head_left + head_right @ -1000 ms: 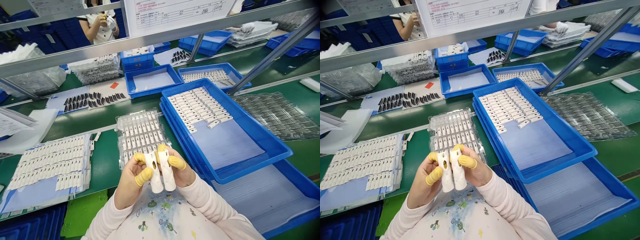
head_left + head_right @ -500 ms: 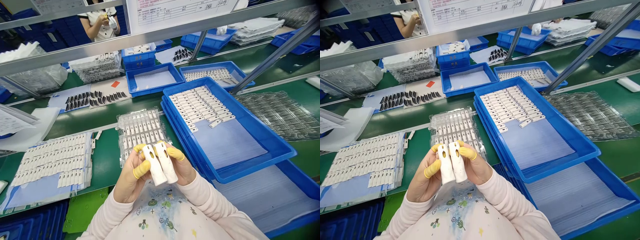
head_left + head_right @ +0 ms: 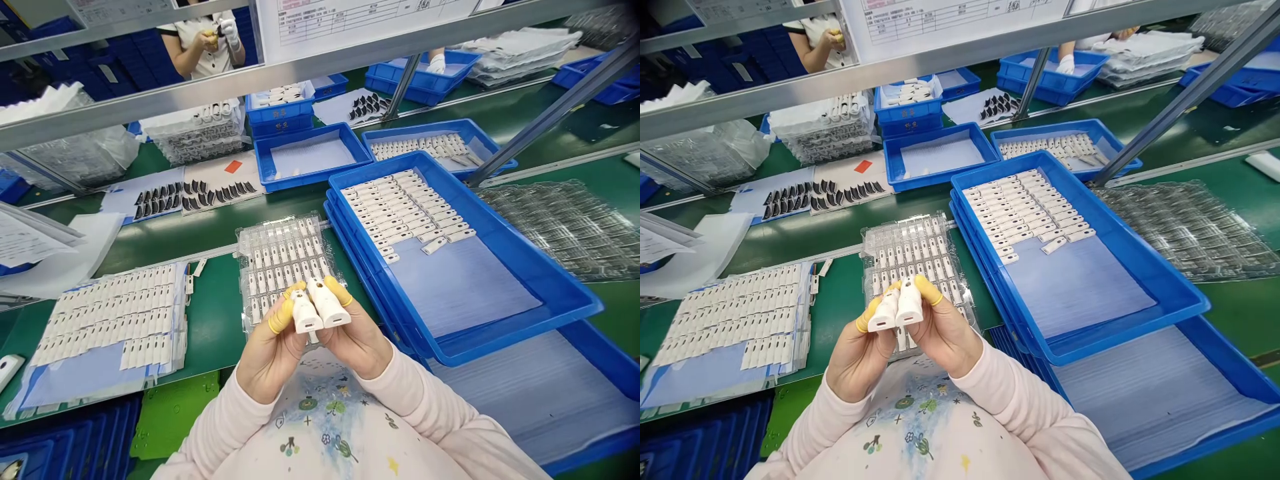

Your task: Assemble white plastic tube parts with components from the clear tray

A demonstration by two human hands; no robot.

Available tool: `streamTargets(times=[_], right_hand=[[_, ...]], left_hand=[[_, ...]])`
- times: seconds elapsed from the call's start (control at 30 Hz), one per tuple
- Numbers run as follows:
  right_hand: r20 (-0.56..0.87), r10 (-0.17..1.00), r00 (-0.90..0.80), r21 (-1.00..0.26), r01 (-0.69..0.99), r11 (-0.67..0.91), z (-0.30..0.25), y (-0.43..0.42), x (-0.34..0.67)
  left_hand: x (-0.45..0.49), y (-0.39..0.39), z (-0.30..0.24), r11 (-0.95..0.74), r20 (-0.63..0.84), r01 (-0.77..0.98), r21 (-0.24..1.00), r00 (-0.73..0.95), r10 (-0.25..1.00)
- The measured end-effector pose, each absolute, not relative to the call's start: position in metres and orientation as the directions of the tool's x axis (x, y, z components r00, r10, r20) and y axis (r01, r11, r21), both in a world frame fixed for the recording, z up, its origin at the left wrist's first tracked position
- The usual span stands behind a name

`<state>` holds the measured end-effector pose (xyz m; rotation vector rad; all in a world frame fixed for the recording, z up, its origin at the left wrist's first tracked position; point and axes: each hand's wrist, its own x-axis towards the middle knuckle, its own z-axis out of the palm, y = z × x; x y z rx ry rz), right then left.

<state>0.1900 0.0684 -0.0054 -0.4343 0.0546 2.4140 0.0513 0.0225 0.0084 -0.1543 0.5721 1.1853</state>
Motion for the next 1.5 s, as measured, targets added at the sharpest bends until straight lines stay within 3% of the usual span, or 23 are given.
streamTargets(times=[0.2,0.4,0.6,0.67,0.77,0.9,1.1,1.23,1.5], right_hand=[[-0.291,0.623,-0.726,-0.023,-0.646,-0.763,-0.011,0.068,0.189],[-0.297,0.638,-0.71,-0.068,-0.651,-0.756,-0.017,0.066,0.192],[-0.3,0.636,-0.711,-0.029,-0.66,-0.751,-0.02,0.067,0.192],[-0.32,0.659,-0.681,-0.093,-0.669,-0.737,-0.025,0.068,0.189],[-0.37,0.702,-0.608,-0.286,-0.645,-0.709,-0.045,0.071,0.184],[-0.428,0.775,-0.465,-0.606,-0.489,-0.628,-0.09,0.079,0.184],[-0.457,0.799,-0.391,-0.774,-0.267,-0.574,-0.151,0.103,0.191],[-0.438,0.814,-0.382,-0.845,-0.134,-0.518,-0.172,0.118,0.188],[-0.29,0.906,-0.307,-0.956,0.049,-0.29,-0.196,0.196,0.181]], left_hand=[[0.048,0.02,0.001,0.401,-0.457,-0.908,0.125,0.306,0.835],[0.048,0.02,-0.003,0.411,-0.398,-0.888,0.206,0.307,0.864],[0.048,0.02,-0.009,0.395,-0.423,-0.88,0.265,0.261,0.867],[0.049,0.021,-0.014,0.376,-0.423,-0.878,0.294,0.233,0.876],[0.051,0.023,-0.035,0.33,-0.437,-0.853,0.404,0.137,0.889],[0.044,0.027,-0.089,0.289,-0.421,-0.596,0.749,-0.092,0.902],[-0.025,0.063,-0.169,0.242,-0.345,-0.298,0.923,-0.367,0.864],[-0.083,0.111,-0.193,0.284,-0.264,-0.024,0.959,-0.449,0.854],[-0.121,0.191,-0.21,0.341,-0.187,0.372,0.863,-0.392,0.901]])
